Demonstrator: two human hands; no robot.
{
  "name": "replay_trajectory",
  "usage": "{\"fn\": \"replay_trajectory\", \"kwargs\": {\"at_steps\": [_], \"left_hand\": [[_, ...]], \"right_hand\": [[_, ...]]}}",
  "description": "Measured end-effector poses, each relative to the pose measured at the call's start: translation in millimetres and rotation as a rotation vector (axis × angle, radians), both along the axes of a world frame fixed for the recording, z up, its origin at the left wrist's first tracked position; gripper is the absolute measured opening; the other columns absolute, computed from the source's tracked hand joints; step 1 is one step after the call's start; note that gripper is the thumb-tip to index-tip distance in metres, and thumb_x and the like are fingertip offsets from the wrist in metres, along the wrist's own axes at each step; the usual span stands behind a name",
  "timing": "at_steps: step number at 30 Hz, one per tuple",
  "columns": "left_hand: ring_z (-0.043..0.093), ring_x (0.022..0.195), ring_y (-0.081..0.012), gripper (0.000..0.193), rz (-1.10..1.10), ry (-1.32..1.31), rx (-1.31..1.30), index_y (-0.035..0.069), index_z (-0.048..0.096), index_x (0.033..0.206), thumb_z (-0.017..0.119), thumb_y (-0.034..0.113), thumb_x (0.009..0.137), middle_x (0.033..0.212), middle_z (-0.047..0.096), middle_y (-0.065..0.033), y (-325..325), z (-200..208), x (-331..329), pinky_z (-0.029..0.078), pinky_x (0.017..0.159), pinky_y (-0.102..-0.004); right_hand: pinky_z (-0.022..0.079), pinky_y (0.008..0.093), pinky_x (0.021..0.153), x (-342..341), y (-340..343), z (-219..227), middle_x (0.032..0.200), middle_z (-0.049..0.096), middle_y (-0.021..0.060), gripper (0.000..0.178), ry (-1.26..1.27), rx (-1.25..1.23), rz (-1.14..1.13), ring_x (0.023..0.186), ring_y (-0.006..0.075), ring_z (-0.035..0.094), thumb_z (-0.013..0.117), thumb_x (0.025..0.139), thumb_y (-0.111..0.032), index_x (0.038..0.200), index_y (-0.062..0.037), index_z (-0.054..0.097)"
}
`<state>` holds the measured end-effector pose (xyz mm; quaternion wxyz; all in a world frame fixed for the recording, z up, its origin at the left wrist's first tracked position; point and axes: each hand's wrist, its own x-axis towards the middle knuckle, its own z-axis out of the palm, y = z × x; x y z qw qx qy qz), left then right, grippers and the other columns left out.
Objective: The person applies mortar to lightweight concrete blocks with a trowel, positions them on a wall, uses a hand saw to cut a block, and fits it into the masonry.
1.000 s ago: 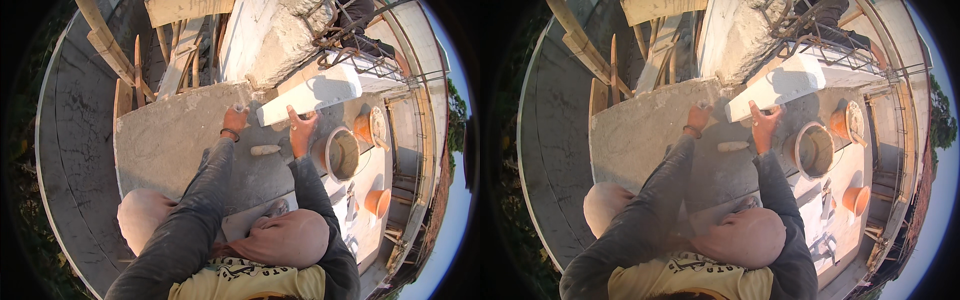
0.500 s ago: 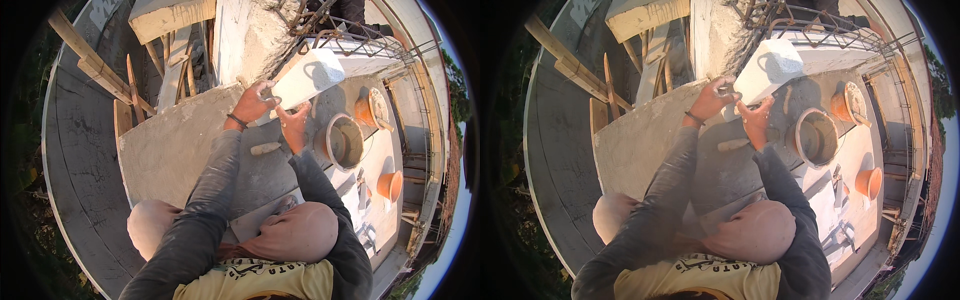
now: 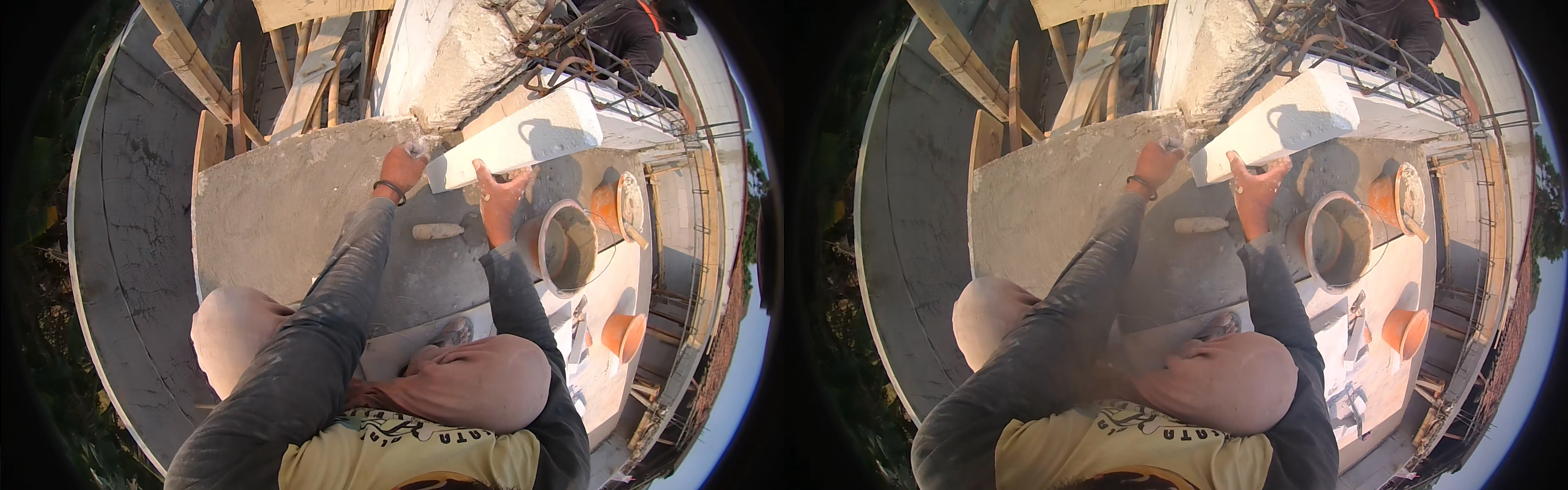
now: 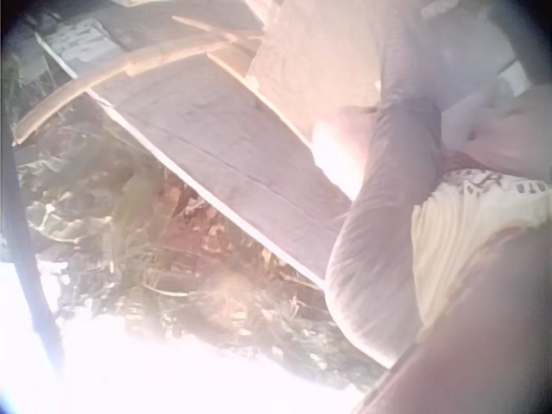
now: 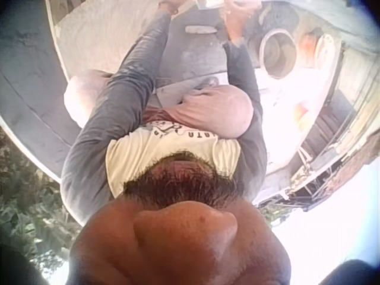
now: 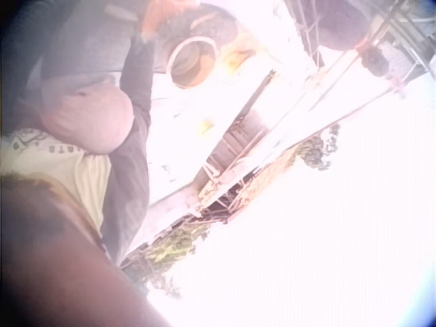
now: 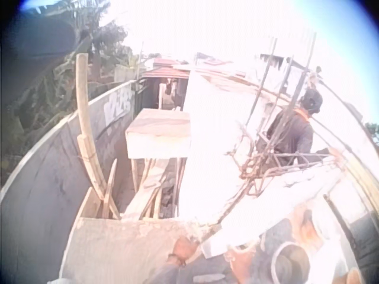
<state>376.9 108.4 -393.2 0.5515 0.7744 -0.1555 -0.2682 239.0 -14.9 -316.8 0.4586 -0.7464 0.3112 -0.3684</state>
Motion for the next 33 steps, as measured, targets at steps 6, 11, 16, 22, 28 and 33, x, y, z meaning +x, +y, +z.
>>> {"fn": "replay_trajectory", "kwargs": {"at_steps": [6,11,16,22,28,33], "left_hand": [[0.07,0.095,-0.0335,0.034,-0.068,0.006,-0.021,0.0,0.069,0.105,0.073,0.025,0.083,0.1,0.071,-0.022,-7,-9,-13,0.053,0.084,-0.0391],[0.069,0.095,-0.0293,0.037,-0.084,0.002,-0.045,0.0,0.069,0.107,0.069,0.03,0.086,0.1,0.072,-0.0195,-12,-8,-20,0.052,0.084,-0.0369],[0.069,0.096,-0.0311,0.038,-0.116,-0.005,-0.033,0.0,0.068,0.108,0.069,0.03,0.087,0.102,0.071,-0.0216,-4,-11,-17,0.052,0.085,-0.0381],[0.069,0.097,-0.034,0.036,-0.1,0.056,-0.088,0.002,0.069,0.108,0.072,0.029,0.085,0.101,0.071,-0.0214,-5,-19,-11,0.053,0.085,-0.0409],[0.068,0.089,-0.0198,0.04,-0.082,0.257,-0.242,-0.002,0.067,0.112,0.073,0.029,0.086,0.097,0.072,-0.0155,-8,3,-2,0.052,0.081,-0.0323],[0.067,0.089,-0.019,0.039,-0.046,0.215,-0.251,-0.002,0.067,0.111,0.074,0.027,0.085,0.096,0.072,-0.014,-8,-9,11,0.052,0.081,-0.0312]], "right_hand": [[0.038,0.0395,0.101,3,14,16,0.126,0.047,0.0205,0.074,0.102,-0.048,-0.025,0.116,0.0261,0.047,0.083,0.078,-0.015,0.129,0.0082,0.035],[0.039,0.0375,0.094,1,15,4,0.111,0.047,0.0146,0.068,0.195,-0.224,-0.032,0.104,0.0248,0.046,0.085,0.078,-0.024,0.12,0.0071,0.042],[0.037,0.0415,0.101,7,16,-3,0.12,0.047,0.0203,0.077,0.182,-0.178,-0.109,0.113,0.0287,0.046,0.084,0.079,-0.026,0.129,0.0104,0.038],[0.028,0.0481,0.113,7,16,2,0.138,0.036,0.0303,0.099,0.355,-0.232,-0.144,0.129,0.0385,0.039,0.082,0.08,-0.033,0.14,0.0173,0.021],[0.026,0.047,0.114,9,23,7,0.139,0.033,0.0302,0.105,0.126,0.015,0.018,0.131,0.0376,0.035,0.084,0.077,-0.034,0.14,0.0177,0.019],[0.038,0.0408,0.104,4,11,-19,0.125,0.045,0.0219,0.076,0.218,-0.248,-0.084,0.118,0.0293,0.047,0.085,0.079,-0.022,0.129,0.0083,0.036]]}}
